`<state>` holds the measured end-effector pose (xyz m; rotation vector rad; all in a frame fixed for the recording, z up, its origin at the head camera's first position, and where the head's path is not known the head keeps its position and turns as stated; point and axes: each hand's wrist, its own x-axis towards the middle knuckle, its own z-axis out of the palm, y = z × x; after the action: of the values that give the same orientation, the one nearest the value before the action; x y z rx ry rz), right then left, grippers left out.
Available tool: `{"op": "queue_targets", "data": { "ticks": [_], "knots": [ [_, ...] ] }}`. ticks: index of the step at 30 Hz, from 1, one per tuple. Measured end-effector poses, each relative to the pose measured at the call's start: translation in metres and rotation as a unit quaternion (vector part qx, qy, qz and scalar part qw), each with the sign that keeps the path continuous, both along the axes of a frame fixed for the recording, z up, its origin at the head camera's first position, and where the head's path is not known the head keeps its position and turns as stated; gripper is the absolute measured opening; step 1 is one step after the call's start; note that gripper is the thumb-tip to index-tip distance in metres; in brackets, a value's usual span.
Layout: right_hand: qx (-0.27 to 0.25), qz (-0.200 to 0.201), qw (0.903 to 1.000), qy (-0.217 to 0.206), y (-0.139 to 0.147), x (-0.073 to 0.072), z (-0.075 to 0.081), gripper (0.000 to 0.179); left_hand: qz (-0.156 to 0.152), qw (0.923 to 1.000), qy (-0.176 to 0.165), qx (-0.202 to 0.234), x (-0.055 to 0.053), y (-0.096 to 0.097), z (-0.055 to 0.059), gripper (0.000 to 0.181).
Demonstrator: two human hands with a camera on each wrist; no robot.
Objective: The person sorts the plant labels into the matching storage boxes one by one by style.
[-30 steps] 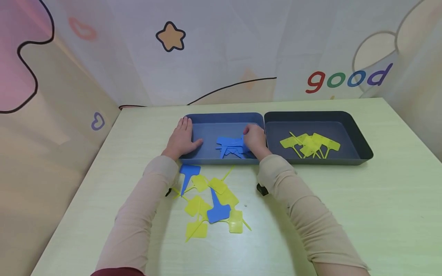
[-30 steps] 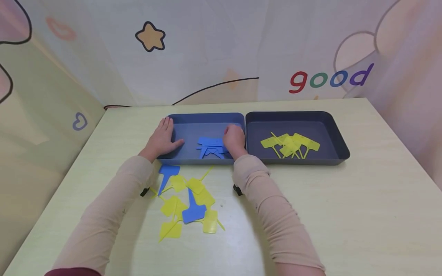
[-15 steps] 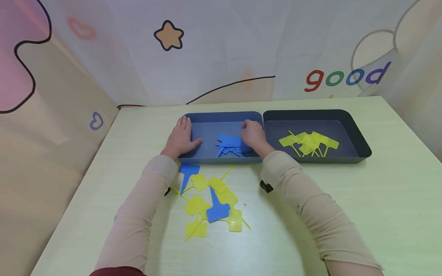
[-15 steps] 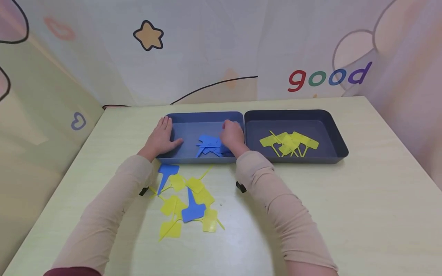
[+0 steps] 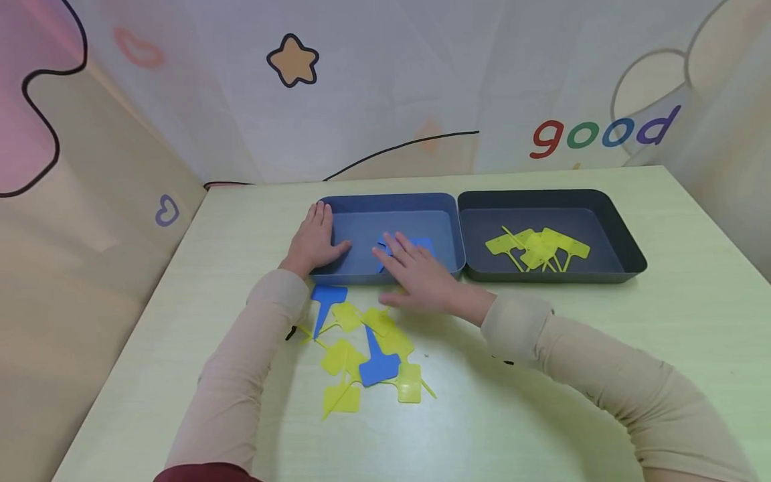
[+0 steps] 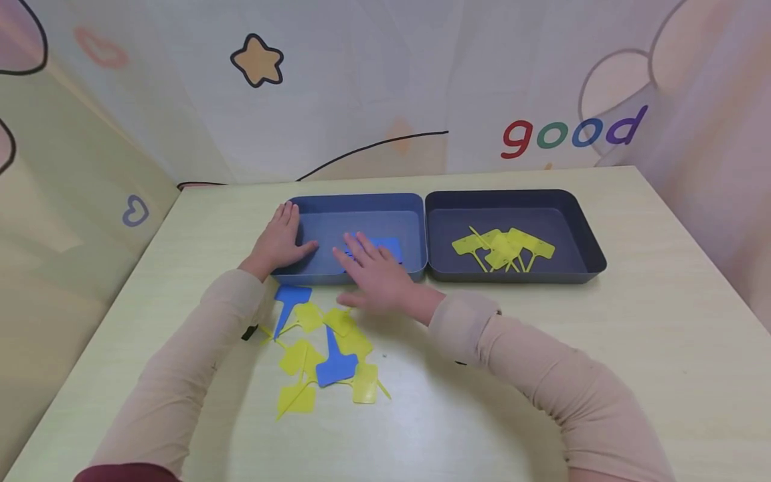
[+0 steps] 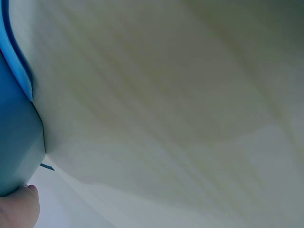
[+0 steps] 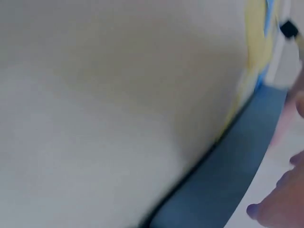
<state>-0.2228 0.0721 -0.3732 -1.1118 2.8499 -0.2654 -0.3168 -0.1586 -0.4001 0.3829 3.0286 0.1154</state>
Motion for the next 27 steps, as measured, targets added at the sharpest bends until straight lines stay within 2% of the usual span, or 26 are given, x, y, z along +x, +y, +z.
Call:
{"op": "queue_targets", "data": {
  "ticks": [5, 10, 15, 19, 27],
  "knots": [
    [0.053, 0.098, 0.9934, 0.027, 0.002, 0.027, -0.007, 0.069, 0.001, 1.0, 0.001, -0.007, -0.001, 0.0, 0.0, 0.087],
    [0.071, 0.151, 0.986, 0.011, 0.0, 0.047, -0.01, 0.067, 0.008, 0.9999, 0.0, -0.008, -0.001, 0.001, 0.0, 0.088],
    [0.098, 0.18, 0.9786, -0.023, -0.004, 0.06, -0.013, 0.065, 0.009, 0.9999, -0.003, -0.008, -0.001, 0.001, -0.001, 0.088],
    [0.099, 0.191, 0.9755, -0.046, -0.005, 0.067, -0.015, 0.06, 0.007, 0.9999, -0.004, -0.009, -0.001, 0.0, -0.001, 0.088],
    [0.083, 0.199, 0.9752, -0.049, -0.008, 0.068, -0.017, 0.048, 0.01, 0.9999, -0.005, -0.007, 0.0, 0.001, 0.0, 0.088]
  ]
}}
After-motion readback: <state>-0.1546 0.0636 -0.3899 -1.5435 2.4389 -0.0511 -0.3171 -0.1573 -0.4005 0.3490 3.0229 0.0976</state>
